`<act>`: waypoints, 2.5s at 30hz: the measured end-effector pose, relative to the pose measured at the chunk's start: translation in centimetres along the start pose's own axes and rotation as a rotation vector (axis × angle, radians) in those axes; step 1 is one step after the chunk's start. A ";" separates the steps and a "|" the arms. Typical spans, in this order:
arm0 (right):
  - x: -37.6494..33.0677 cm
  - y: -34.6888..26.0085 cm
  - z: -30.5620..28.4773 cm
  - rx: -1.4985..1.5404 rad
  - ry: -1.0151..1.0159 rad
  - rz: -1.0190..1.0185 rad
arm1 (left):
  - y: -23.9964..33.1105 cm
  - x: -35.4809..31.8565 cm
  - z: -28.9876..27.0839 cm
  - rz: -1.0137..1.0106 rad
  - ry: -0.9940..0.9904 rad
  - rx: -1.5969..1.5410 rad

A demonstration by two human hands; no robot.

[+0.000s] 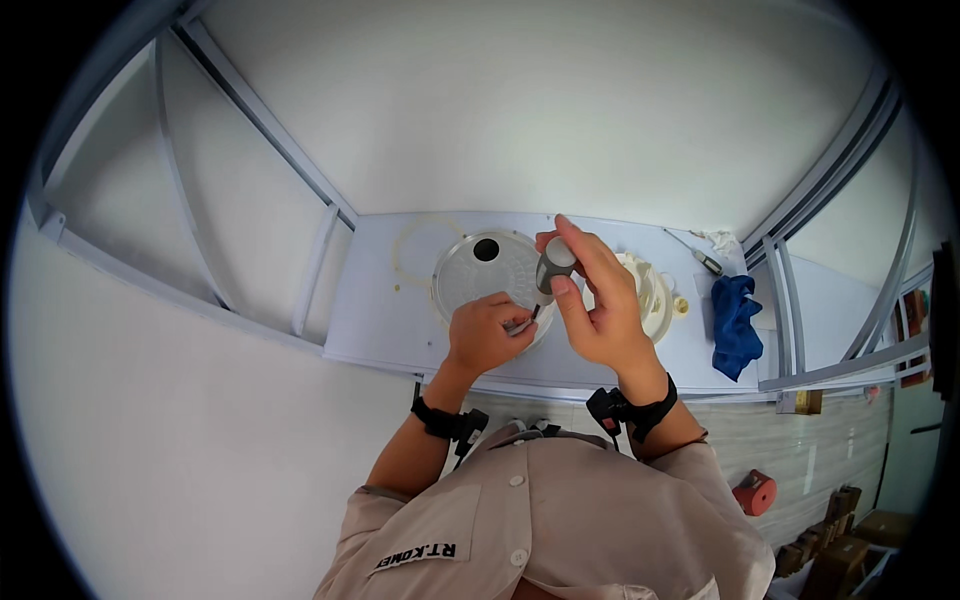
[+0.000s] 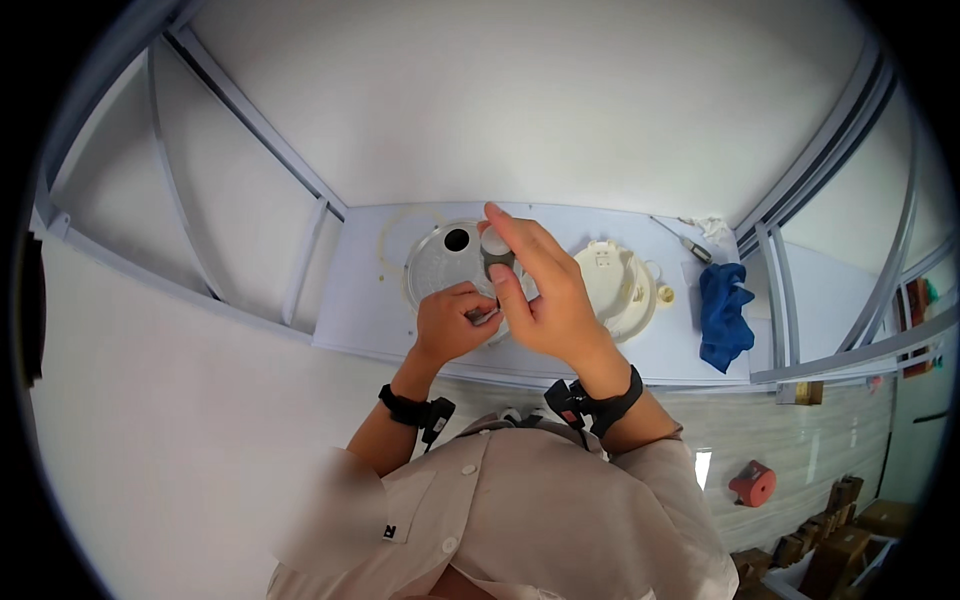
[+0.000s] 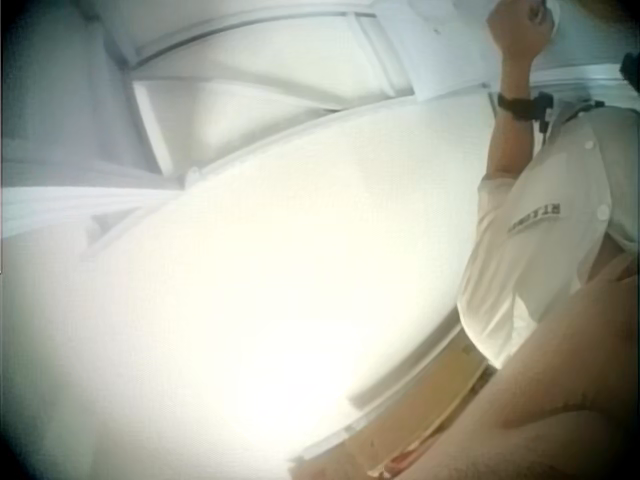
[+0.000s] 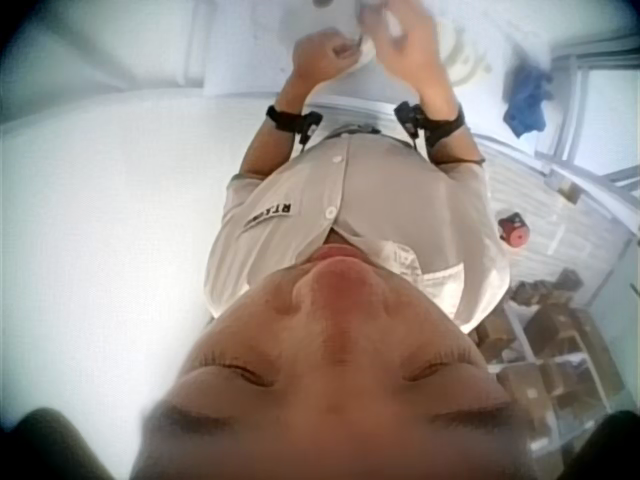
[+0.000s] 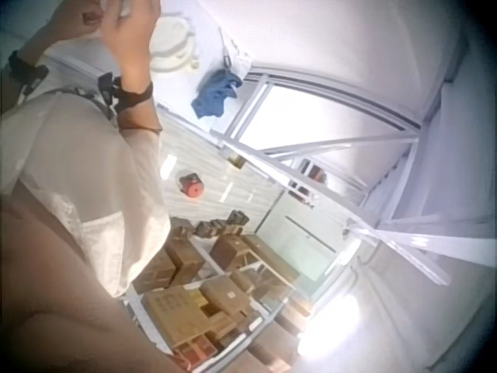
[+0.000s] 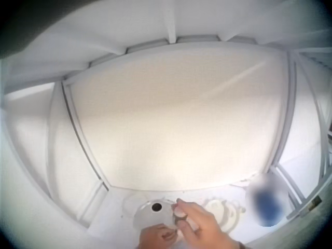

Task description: The person wipes a white circular light fixture cover with a blue cloth, then uses a screwdriver to remove screws and separate the cover from the main fixture. The person continues to unscrew and remove small components from the fixture.

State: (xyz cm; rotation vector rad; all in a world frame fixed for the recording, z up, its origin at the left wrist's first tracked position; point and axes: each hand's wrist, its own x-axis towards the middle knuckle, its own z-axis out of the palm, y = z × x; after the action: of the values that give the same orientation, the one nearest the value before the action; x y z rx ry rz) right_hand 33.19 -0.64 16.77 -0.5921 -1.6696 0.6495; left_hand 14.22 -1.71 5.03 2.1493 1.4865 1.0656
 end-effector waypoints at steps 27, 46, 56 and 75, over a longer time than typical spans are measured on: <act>0.1 0.9 0.3 -0.144 -0.007 -0.181 | 0.8 0.3 -0.7 -0.016 -0.020 0.008; -0.8 1.4 0.6 -0.264 -0.066 -0.158 | 1.4 0.5 -1.4 0.110 -0.032 0.058; -0.5 2.3 1.0 -0.055 -0.102 -0.234 | 0.9 0.6 -1.1 0.088 -0.045 0.056; -1.4 3.1 1.5 -0.076 0.005 -0.127 | 0.6 0.2 -0.7 0.053 0.013 0.024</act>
State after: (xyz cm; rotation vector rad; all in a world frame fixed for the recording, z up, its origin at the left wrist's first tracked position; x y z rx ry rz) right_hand 32.12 0.46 13.34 -0.5365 -1.7176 0.4942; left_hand 14.16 -1.87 5.94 2.2136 1.4635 1.0866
